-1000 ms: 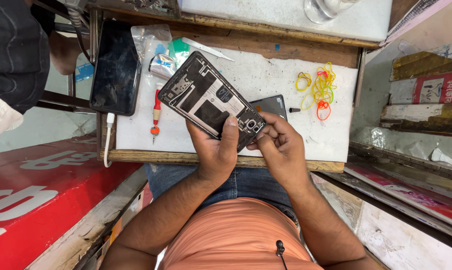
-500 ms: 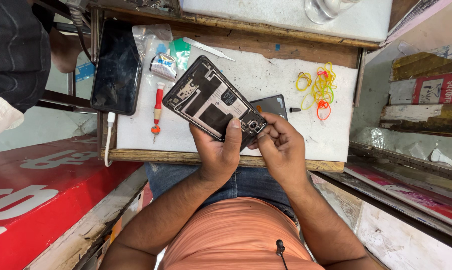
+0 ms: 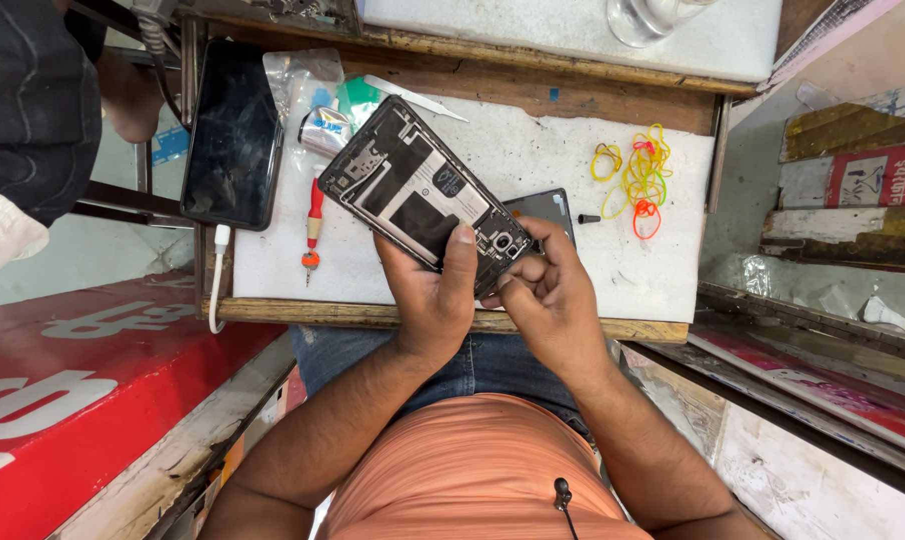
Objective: The person removes the back cover from a smartphone chassis, separates the internal frame from the back panel, and then applies adhesive around the camera module area on the back cover. The person handles the phone chassis, back cover, and adhesive tube.
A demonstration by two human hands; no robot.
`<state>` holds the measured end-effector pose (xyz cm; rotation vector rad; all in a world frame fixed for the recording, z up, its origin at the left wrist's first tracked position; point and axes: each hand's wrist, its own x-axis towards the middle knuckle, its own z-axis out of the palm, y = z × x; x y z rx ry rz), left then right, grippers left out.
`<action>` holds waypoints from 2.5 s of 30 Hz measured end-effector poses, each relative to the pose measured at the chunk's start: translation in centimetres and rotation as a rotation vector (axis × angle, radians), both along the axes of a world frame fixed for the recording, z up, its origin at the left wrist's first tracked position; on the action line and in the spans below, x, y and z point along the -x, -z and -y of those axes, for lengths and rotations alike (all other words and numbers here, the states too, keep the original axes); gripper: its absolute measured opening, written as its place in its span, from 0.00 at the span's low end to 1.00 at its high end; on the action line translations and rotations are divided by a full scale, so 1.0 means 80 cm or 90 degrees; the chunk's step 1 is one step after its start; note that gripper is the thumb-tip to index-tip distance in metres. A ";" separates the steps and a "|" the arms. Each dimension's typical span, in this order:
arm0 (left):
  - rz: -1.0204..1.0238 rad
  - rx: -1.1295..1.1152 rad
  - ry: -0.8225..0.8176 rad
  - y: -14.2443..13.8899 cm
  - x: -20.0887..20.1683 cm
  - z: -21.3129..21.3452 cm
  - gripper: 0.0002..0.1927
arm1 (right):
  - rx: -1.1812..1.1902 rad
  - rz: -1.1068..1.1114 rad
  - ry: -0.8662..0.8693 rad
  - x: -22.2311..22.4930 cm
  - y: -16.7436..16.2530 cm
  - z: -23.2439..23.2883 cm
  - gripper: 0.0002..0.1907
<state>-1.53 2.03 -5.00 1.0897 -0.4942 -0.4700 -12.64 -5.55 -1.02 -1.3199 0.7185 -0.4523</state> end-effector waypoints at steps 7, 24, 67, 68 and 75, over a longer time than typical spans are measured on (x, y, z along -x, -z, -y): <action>0.055 0.009 0.022 0.005 0.007 -0.006 0.28 | 0.028 -0.032 0.058 -0.005 -0.003 0.000 0.15; 0.020 0.017 0.033 0.002 0.001 -0.009 0.30 | 0.118 -0.093 -0.006 0.013 -0.016 0.016 0.16; 0.177 -0.048 0.129 -0.013 -0.013 -0.019 0.21 | 0.575 -0.342 -0.141 0.012 -0.069 0.031 0.07; 0.191 -0.061 0.127 -0.013 -0.012 -0.019 0.21 | 0.615 -0.361 -0.150 0.009 -0.069 0.029 0.06; 0.171 -0.060 0.107 -0.015 -0.013 -0.017 0.22 | 0.723 -0.334 -0.118 0.001 -0.062 0.024 0.04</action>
